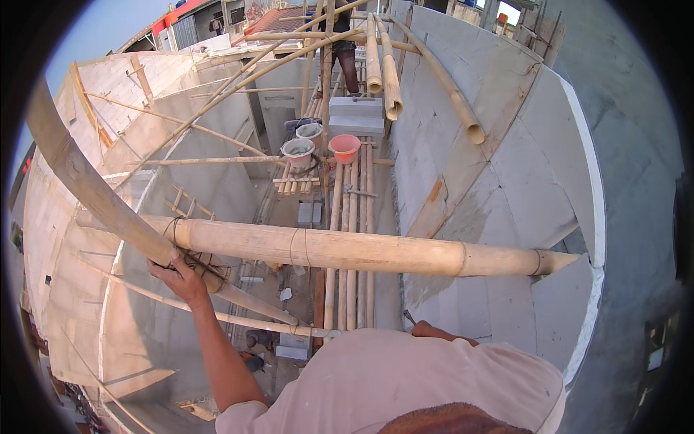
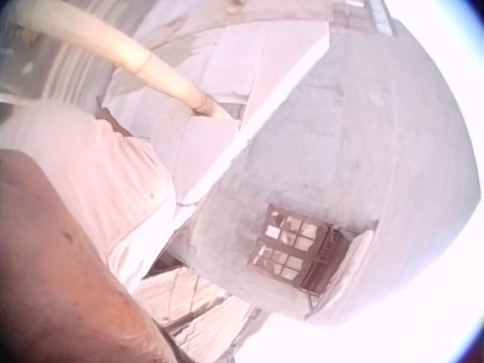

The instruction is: The person measures a white building block using a tape measure and then proceeds to secure bamboo poles to an existing structure using wire and a pair of pliers.

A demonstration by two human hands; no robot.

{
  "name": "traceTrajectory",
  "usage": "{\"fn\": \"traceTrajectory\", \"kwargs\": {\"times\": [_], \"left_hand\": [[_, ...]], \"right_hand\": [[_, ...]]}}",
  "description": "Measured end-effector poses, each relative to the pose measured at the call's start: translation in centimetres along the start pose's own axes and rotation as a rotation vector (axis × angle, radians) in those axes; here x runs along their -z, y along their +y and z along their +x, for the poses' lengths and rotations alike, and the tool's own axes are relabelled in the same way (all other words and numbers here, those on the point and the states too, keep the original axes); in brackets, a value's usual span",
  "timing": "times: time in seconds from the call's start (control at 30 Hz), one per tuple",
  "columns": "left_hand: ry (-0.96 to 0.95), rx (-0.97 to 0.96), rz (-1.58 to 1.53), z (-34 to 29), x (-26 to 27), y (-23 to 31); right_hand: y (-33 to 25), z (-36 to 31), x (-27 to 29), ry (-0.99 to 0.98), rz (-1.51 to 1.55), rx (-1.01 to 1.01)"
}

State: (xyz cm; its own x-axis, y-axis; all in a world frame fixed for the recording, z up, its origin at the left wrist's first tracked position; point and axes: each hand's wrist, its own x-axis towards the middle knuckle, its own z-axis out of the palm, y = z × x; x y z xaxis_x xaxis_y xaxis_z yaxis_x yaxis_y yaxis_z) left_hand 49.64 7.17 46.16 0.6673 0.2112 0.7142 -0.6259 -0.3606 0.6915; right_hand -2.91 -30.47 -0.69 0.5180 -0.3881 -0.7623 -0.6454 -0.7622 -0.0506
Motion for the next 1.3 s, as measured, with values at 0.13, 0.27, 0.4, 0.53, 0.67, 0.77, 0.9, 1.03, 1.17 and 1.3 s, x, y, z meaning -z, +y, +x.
{"fn": "traceTrajectory", "kwargs": {"times": [0.13,0.27,0.4,0.53,0.67,0.77,0.9,1.03,1.17,1.3], "left_hand": [[0.02,-0.026,0.063,0.1,1.3,-0.9],[0.035,-0.025,0.034,0.1,0.6,-1.1],[0.047,-0.042,0.037,0.6,0.1,-0.5],[0.046,-0.003,0.071,0.5,2.1,-2.4],[0.035,-0.01,0.014,0.1,1.7,-2.1],[0.012,-0.014,-0.061,0.6,1.3,-0.2],[0.032,-0.076,-0.018,0.6,2.3,-1.6],[-0.047,-0.057,-0.02,0.6,3.1,-1.0],[-0.081,-0.045,-0.08,0.8,3.4,-0.9],[-0.078,0.007,-0.012,1.2,4.2,-1.5]], "right_hand": [[-1.4,0.5,0.6,-0.063,-0.31,0.22],[-1.3,0.7,1.4,-0.087,-0.215,0.164],[-0.3,1.6,1.3,-0.022,-0.113,0.078],[-0.4,0.3,2.7,-0.096,-0.32,0.154],[-0.7,-2.0,4.3,-0.124,0.1,0.085],[-1.3,-3.5,3.6,-0.035,0.703,-0.304],[-2.0,-5.0,5.5,0.034,0.872,-0.387],[-1.7,-5.7,6.3,0.016,0.804,-0.352],[-1.7,-6.2,6.7,0.011,0.737,-0.322],[-1.8,-6.0,7.7,0.013,0.669,-0.287]]}}
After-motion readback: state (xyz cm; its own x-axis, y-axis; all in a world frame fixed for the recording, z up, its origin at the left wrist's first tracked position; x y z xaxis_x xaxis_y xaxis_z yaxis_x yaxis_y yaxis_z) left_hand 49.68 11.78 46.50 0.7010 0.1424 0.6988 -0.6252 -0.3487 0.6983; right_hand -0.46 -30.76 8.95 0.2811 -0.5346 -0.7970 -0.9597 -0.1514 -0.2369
